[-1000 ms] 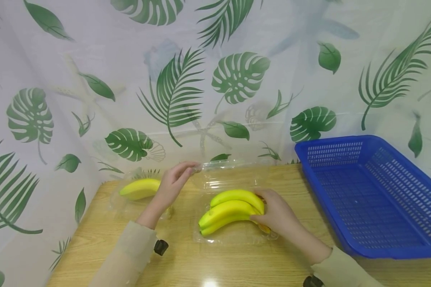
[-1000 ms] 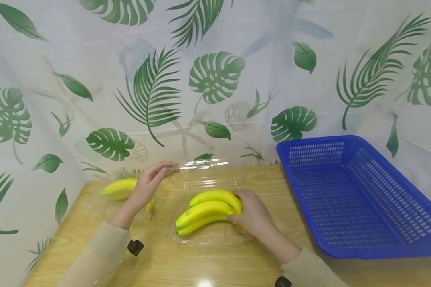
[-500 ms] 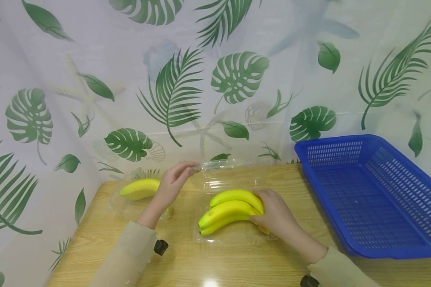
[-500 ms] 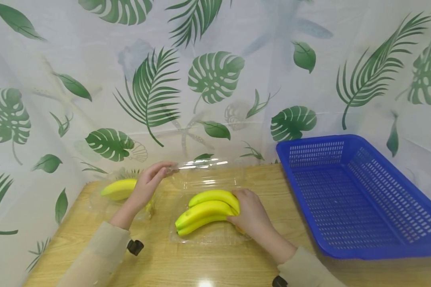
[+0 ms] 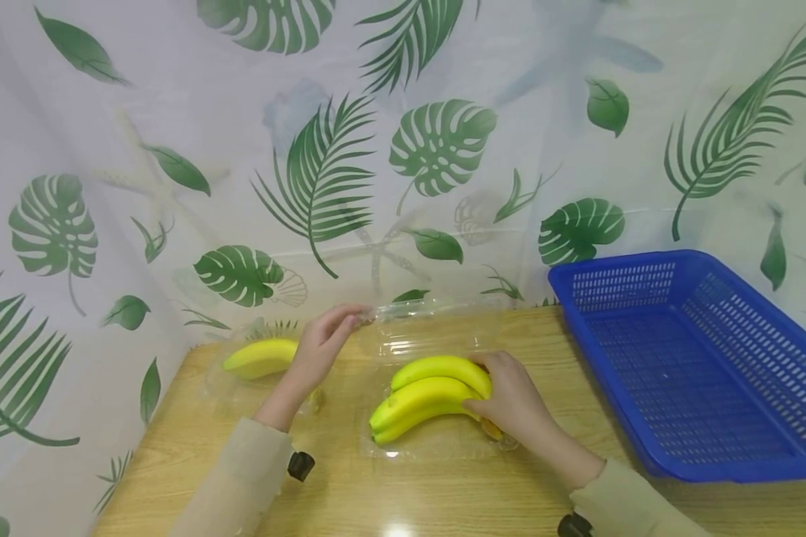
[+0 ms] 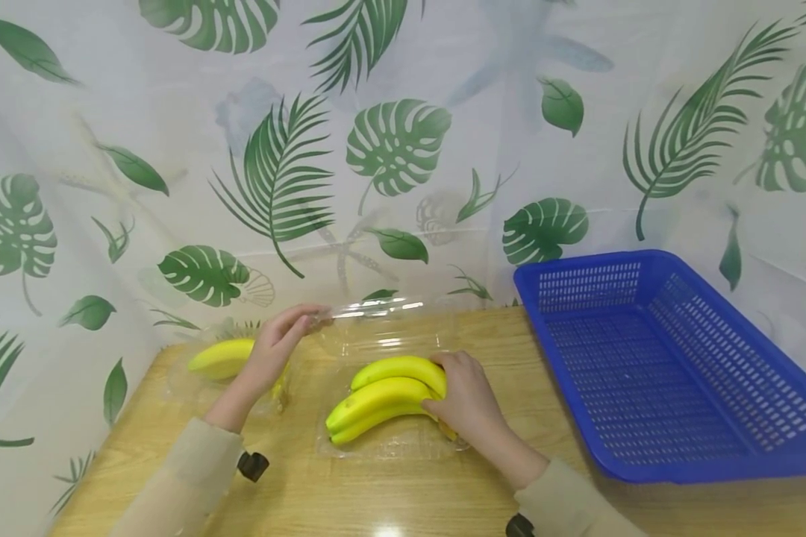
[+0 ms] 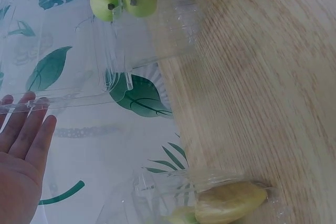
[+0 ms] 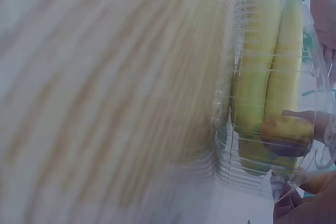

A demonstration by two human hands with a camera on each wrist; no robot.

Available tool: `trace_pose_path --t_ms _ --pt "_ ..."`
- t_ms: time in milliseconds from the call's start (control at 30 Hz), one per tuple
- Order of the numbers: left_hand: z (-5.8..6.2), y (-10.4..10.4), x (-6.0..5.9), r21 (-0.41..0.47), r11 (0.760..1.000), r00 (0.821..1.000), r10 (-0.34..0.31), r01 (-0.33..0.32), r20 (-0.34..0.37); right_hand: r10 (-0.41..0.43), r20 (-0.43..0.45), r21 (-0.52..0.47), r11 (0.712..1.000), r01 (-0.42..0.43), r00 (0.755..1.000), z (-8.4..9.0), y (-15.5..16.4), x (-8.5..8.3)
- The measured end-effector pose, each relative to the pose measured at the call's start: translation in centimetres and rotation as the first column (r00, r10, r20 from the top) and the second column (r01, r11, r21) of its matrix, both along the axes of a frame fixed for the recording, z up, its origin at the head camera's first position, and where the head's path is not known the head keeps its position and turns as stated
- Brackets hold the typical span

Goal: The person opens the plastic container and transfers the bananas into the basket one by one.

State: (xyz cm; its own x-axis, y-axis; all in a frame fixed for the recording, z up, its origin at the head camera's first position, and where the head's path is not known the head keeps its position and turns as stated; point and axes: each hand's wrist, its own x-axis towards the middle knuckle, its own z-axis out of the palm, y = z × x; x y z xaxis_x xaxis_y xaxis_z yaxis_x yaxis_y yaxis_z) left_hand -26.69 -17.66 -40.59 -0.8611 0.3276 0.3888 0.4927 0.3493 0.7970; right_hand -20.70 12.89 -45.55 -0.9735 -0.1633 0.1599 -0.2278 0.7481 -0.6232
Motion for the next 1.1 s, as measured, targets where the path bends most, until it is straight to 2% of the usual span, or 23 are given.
trace_pose_path --t_ms 200,433,767,1100 --pt "0.0 0.0 0.1 0.008 1.0 1.0 -0.009 0.009 -0.001 0.014 0.007 0.002 1.0 -0.014 1.0 0.1 0.1 -0.2" --pt "-0.1 -0.1 0.0 0.017 1.0 1.0 -0.013 0.013 -0.006 0.02 0.058 -0.01 1.0 -0.02 0.998 0.3 0.3 -0.4" --pt "-0.1 -0.1 -0.1 0.022 1.0 1.0 -0.018 0.018 -0.017 -0.007 0.108 -0.099 0.995 0.018 0.994 0.5 0.8 -1.2" --pt "-0.2 -0.1 -0.1 0.009 1.0 1.0 0.001 0.0 -0.014 0.002 0.103 -0.126 0.992 0.011 0.995 1.6 0.5 -1.0"
